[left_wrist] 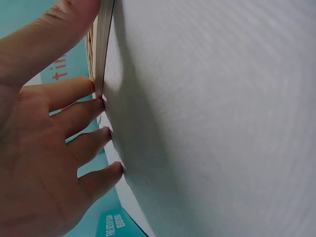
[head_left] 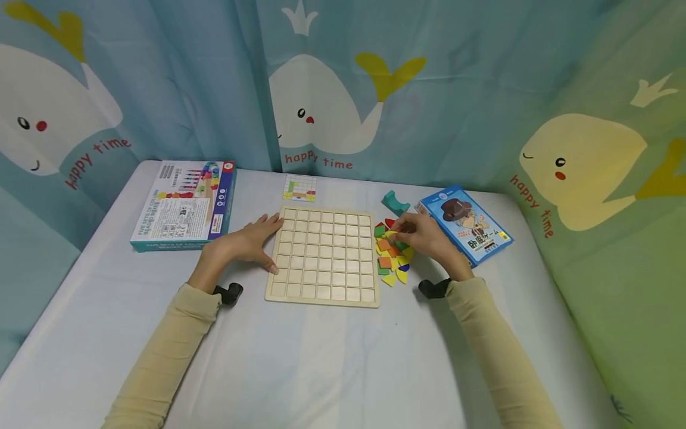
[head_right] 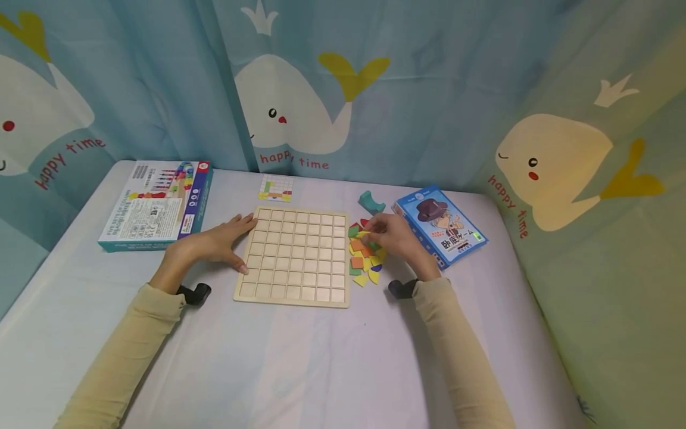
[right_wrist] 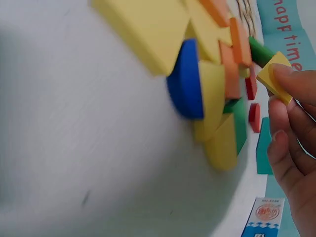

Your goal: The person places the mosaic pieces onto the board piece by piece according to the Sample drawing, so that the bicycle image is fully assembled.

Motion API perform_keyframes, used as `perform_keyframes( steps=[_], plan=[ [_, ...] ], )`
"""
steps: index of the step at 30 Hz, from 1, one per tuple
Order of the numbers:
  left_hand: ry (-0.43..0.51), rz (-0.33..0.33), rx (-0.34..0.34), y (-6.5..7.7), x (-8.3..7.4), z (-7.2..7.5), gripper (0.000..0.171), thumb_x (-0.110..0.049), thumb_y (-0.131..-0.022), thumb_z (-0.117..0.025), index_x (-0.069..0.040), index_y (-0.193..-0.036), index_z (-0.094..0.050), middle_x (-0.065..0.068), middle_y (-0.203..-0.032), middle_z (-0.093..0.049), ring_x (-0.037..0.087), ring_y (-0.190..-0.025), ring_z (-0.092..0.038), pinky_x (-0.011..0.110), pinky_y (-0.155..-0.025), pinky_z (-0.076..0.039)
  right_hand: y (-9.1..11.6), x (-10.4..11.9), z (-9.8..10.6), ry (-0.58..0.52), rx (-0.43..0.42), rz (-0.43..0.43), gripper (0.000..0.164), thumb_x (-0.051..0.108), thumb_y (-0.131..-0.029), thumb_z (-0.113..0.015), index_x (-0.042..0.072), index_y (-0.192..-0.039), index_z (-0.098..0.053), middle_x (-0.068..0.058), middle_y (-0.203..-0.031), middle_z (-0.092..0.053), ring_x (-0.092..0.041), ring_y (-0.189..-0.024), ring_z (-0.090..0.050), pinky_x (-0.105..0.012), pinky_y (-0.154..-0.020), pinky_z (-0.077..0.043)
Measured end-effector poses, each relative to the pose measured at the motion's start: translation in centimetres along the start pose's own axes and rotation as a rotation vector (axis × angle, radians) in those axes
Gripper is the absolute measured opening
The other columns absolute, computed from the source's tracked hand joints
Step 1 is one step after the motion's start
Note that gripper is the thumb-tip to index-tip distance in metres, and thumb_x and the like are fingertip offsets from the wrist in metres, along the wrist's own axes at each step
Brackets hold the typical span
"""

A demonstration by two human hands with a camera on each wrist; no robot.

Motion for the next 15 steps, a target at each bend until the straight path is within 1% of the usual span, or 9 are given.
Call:
perform_keyframes(
  steps=[3,7,13,15],
  plan=[
    [-0.004,-0.001,-0.002,0.0,0.0,0.1,0.114,-0.028,-0.081,-0.089,-0.003,-0.164,-0.015,0.017,-0.173,-0.002,0.043,-0.159,0.004,0.067,-0.125,-0.006,-0.1,0.3,-0.2,-0.042,0.001,-0.005,0.012,0.01,-0.095,-0.074,0.002,-0.103,-0.071,-0.016,-0.101,-0.071,-0.024,-0.089,-0.065,-0.029,-0.082,-0.054],
    [-0.008,-0.005,-0.004,0.0,0.0,0.1,0.114,-0.029,-0.08,-0.089,-0.002,-0.164,-0.016,0.018,-0.173,-0.002,0.044,-0.159,0.003,0.067,-0.125,-0.007,-0.4,1.0,-0.7,-0.082,0.007,0.004,0.012,0.007,-0.095,-0.072,0.0,-0.105,-0.071,-0.018,-0.102,-0.072,-0.026,-0.09,-0.068,-0.03,-0.081,-0.057],
    [-0.007,-0.008,0.0,0.0,0.0,0.0,0.116,-0.03,-0.08,-0.089,-0.002,-0.164,-0.015,0.019,-0.173,-0.002,0.046,-0.158,0.003,0.069,-0.124,-0.007,-0.8,2.0,-1.8,-0.13,0.025,-0.001,0.011,0.008,-0.096,-0.071,0.002,-0.105,-0.07,-0.016,-0.101,-0.073,-0.026,-0.089,-0.07,-0.031,-0.075,-0.059],
    [-0.007,-0.009,-0.001,0.0,-0.1,0.0,0.116,-0.03,-0.079,-0.09,-0.001,-0.164,-0.015,0.019,-0.173,-0.002,0.046,-0.158,0.003,0.069,-0.124,-0.007,-0.9,2.4,-2.1,-0.133,0.025,0.001,0.013,0.008,-0.096,-0.071,0.003,-0.108,-0.07,-0.015,-0.102,-0.072,-0.026,-0.09,-0.07,-0.029,-0.076,-0.059]
  ],
)
Point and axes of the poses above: each hand's wrist, its own y-axis away from the middle knuckle, its own z-axis out of the back of the hand, x = y × z, the point moved 10 cm from there along -y, towards the middle knuckle
